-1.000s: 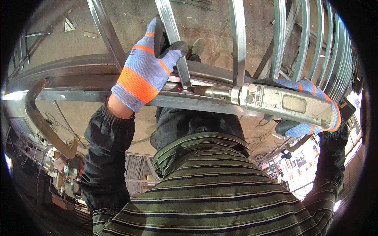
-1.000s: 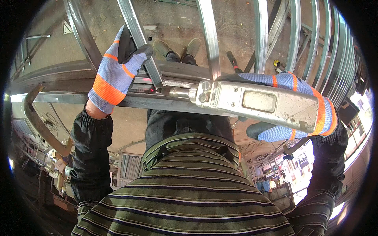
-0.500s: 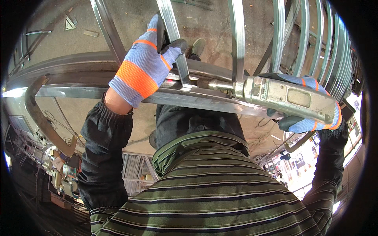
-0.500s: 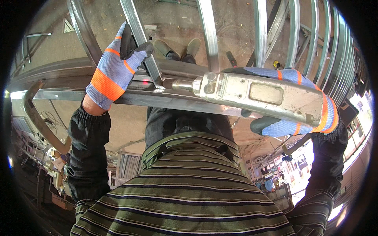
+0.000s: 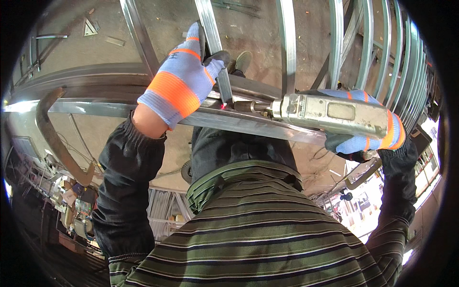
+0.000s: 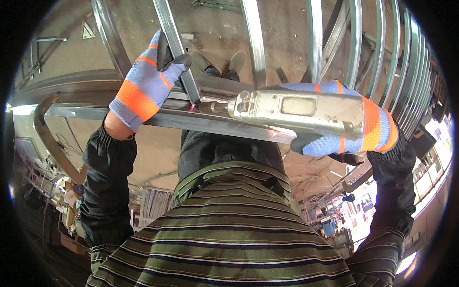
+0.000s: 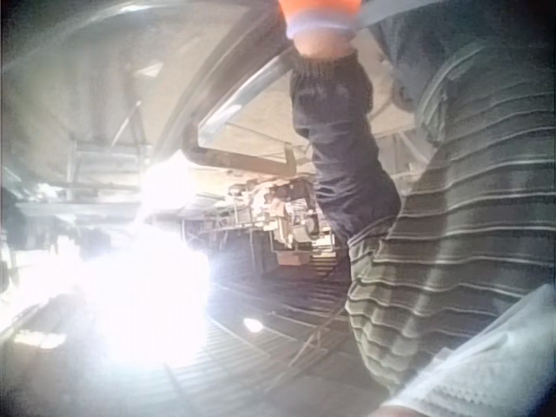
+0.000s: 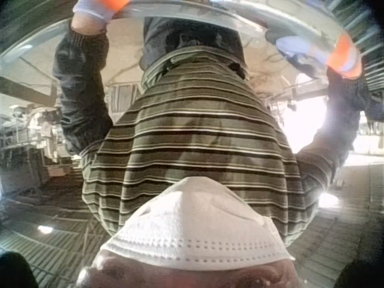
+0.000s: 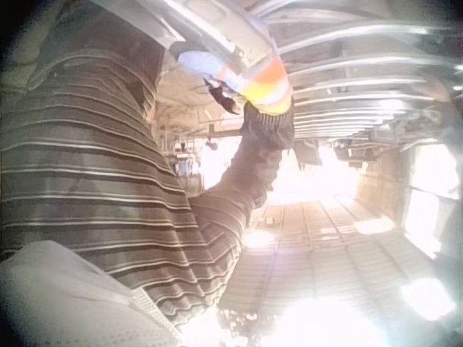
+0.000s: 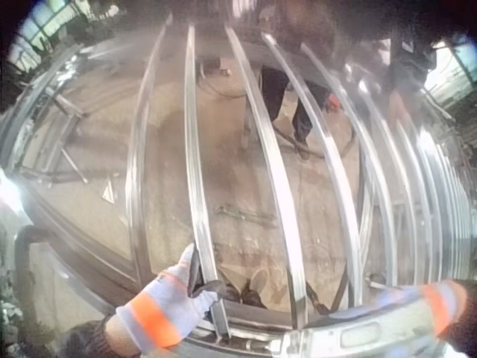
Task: The person positions and welds metal bars onto a large metal frame using a handheld welding torch. They retrieve additional metal bars from a nearby rack and continue welding them into place on the frame.
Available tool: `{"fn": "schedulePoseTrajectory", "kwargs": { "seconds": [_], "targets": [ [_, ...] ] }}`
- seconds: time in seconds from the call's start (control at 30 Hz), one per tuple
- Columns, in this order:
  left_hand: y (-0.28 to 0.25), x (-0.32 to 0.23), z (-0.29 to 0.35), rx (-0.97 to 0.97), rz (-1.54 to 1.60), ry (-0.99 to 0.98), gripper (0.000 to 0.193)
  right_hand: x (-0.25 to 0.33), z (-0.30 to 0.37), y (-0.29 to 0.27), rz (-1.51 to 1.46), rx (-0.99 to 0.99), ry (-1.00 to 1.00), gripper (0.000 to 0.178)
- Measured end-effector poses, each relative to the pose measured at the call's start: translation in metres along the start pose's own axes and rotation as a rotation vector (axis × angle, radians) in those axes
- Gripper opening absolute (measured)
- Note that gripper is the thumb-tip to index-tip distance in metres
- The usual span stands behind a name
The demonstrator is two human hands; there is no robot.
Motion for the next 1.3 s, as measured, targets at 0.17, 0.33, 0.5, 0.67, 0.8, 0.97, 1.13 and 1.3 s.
{"fn": "schedulePoseTrajectory", "kwargs": {
  "seconds": [0.17, 0.33, 0.5, 0.67, 0.8, 0.97, 1.13, 1.3],
  "targets": [
    [-0.001, 0.002, -0.003, 0.125, -0.342, -0.197, 0.067, -0.019, 0.009, 0.002, -0.265, -0.009, 0.349, 0.089],
    [-0.009, -0.02, -0.003, 0.321, -0.657, -0.179, 0.061, -0.019, 0.006, 0.0, -0.188, -0.056, 0.27, 0.072],
    [-0.016, -0.029, -0.004, 0.347, -0.672, -0.348, 0.055, -0.019, 0.007, -0.005, -0.148, -0.042, 0.191, 0.076],
    [-0.018, -0.038, -0.005, 0.345, -0.667, -0.405, 0.059, -0.031, 0.011, -0.004, -0.053, -0.03, 0.383, 0.071],
    [-0.012, -0.039, -0.005, 0.454, -0.782, -0.364, 0.055, -0.003, 0.003, -0.002, -0.01, -0.021, 0.181, 0.067],
    [-0.018, -0.026, -0.011, 0.304, -0.642, -0.427, 0.059, -0.009, 0.01, -0.001, -0.069, 0.025, 0.344, 0.063],
    [-0.006, -0.003, -0.019, 0.43, -0.729, -0.473, 0.061, -0.013, 0.008, -0.004, 0.047, -0.019, 0.248, 0.061],
    [-0.013, -0.003, -0.02, 0.336, -0.745, -0.504, 0.059, -0.036, 0.013, -0.008, 0.116, -0.044, 0.238, 0.066]
  ]
}}
Point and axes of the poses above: each hand's wrist, its own z-axis away from the middle knuckle, its own y-axis out of the palm, x = y × z, the point moved 10 cm from there along -z, towards the middle knuckle, and after that the axes turned 4 degrees about -x, right-handed, at the moved point
